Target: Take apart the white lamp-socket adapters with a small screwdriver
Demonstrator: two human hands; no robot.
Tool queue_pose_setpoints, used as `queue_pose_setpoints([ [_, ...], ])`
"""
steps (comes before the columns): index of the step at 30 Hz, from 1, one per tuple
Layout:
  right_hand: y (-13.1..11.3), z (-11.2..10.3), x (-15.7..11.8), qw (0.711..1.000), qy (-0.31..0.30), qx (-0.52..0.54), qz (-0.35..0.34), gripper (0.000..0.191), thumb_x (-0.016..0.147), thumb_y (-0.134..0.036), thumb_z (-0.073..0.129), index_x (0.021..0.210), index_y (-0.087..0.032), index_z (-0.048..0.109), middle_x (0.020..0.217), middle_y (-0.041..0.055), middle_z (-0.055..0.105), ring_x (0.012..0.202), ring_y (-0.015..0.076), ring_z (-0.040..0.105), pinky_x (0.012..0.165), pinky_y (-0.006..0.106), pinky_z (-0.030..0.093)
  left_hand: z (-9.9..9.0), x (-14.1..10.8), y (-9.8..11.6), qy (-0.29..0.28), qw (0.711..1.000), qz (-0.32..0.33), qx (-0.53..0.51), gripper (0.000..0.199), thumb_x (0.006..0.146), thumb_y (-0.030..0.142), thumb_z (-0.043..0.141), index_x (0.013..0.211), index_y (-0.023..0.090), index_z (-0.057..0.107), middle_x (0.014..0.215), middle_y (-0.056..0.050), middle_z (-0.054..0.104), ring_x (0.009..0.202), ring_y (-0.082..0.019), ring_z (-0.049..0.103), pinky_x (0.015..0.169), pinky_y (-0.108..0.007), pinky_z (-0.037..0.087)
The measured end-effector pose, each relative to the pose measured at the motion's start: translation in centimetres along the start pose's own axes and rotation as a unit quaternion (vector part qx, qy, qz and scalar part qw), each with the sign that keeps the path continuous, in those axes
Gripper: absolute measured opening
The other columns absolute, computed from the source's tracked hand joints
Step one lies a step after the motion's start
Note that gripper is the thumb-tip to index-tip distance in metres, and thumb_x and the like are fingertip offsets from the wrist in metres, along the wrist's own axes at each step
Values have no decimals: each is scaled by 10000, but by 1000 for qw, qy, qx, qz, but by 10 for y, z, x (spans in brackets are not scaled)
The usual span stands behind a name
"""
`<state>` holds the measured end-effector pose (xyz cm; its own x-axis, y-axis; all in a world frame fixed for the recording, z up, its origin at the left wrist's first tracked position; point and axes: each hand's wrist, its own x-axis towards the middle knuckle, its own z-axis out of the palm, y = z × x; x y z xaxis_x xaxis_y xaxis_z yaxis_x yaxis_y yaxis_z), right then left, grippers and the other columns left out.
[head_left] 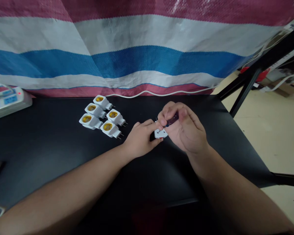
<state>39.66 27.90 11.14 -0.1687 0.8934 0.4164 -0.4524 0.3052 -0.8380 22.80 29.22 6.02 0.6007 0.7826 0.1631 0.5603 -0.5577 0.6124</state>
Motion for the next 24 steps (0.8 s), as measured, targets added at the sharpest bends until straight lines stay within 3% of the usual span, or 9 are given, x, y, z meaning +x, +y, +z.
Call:
queue_pose_setpoints([
  [4,-2,0,-3,999,-8,23,42,409,1082,-637,572,943,-261,651,581,-65,434,534,137,405,568,313,422,-2,0,2,-13,1000,-5,-6,293,968,304,789,1244,303,693,1186,-19,709,1001,-231,699,888,-404,436],
  [8,0,0,-3,1000,-8,26,13,341,972,-535,801,951,-288,568,748,-50,546,631,131,494,636,307,478,-3,0,2,-8,1000,3,-3,292,969,315,784,1242,298,682,1128,-15,698,997,-232,693,871,-396,429],
  [12,1,-1,0,1000,22,-10,-1,281,1005,-508,766,920,-260,663,970,17,568,802,159,587,709,349,550,-1,0,1,-2,1000,-1,8,259,949,318,797,1171,269,673,1118,-22,695,996,-237,691,839,-389,425],
  [16,-2,-2,-1,999,16,-24,38,333,1050,-566,659,1038,-250,765,846,19,561,775,187,571,720,381,556,0,0,1,-1,1000,-3,6,302,948,320,795,1220,281,670,1156,-23,706,996,-235,696,855,-395,430],
  [19,-3,-1,-4,998,-9,-4,65,400,1067,-612,591,1162,-251,735,687,-29,501,638,170,481,665,369,518,0,-1,1,-2,1000,-4,-2,302,958,325,785,1240,294,681,1186,-20,713,995,-232,699,871,-403,430],
  [22,-1,1,-5,999,-17,15,44,324,1019,-604,697,1098,-295,643,647,-68,459,581,147,414,609,328,464,-1,-1,1,-4,1000,-3,-6,285,967,326,778,1237,302,692,1161,-16,713,1000,-233,701,867,-401,429],
  [24,0,2,-3,1000,-7,12,19,322,980,-556,782,1001,-300,587,702,-60,496,615,144,461,621,319,473,-1,-1,2,-3,1000,0,-3,294,964,319,776,1245,305,688,1141,-15,713,1008,-235,703,868,-401,433],
])
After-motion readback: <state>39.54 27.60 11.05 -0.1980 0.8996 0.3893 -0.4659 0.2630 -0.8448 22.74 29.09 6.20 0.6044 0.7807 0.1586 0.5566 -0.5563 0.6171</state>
